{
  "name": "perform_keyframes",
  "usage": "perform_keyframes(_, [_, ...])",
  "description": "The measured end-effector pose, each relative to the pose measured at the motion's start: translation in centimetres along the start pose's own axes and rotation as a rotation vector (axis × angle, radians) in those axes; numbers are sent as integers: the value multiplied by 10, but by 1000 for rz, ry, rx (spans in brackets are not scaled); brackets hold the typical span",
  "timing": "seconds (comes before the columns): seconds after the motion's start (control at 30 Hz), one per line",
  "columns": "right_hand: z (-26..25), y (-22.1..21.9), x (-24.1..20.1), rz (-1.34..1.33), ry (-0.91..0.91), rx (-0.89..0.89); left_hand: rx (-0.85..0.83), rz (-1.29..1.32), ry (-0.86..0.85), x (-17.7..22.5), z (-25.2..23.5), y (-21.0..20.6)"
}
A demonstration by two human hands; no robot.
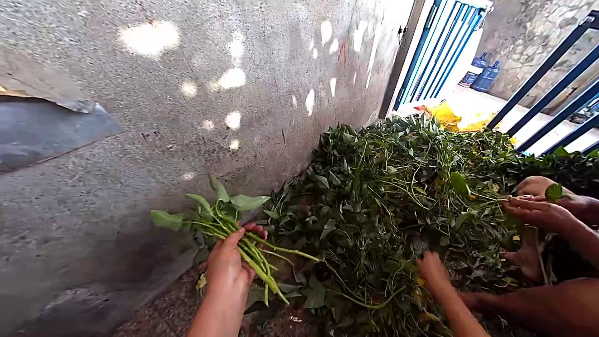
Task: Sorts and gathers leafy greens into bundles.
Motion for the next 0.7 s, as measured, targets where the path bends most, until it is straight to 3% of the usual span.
perform_keyframes(0.07, [21, 40, -56, -25, 236, 203, -52, 37, 172, -24, 2, -6])
perform_keyframes(0.1, [33, 37, -82, -50, 366, 196, -64, 26, 252, -38, 5, -8])
perform_keyframes(0.2, [73, -56, -130, 133, 583, -225, -61, -53, 303, -54, 12, -10])
perform_keyframes(0.3, [103, -159, -106, 511, 552, -505, 2, 14, 162, -34, 8, -1])
perform_keyframes(0.4, [98, -192, -80, 694, 558, -435, 35, 60, 30, -20, 5, 10])
perform_keyframes(0.53, [89, -156, -72, 606, 526, -370, -63, 116, 265, -52, 15, -2])
perform_keyframes(0.6, [80, -109, -81, 468, 493, -347, -158, 119, 332, -59, 23, -16])
perform_keyframes(0.7, [67, -31, -98, 44, 520, -376, -196, 179, 289, -51, 25, -24])
Point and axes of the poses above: each hand's wrist, its own z-axis away from the middle knuckle, its own y-axis out of the back of the hand, x = y × z, the point moved 10 cm from there along -z, towards the middle knuckle, and after that the axes turned 5 degrees about y, right-handed, at the moved point
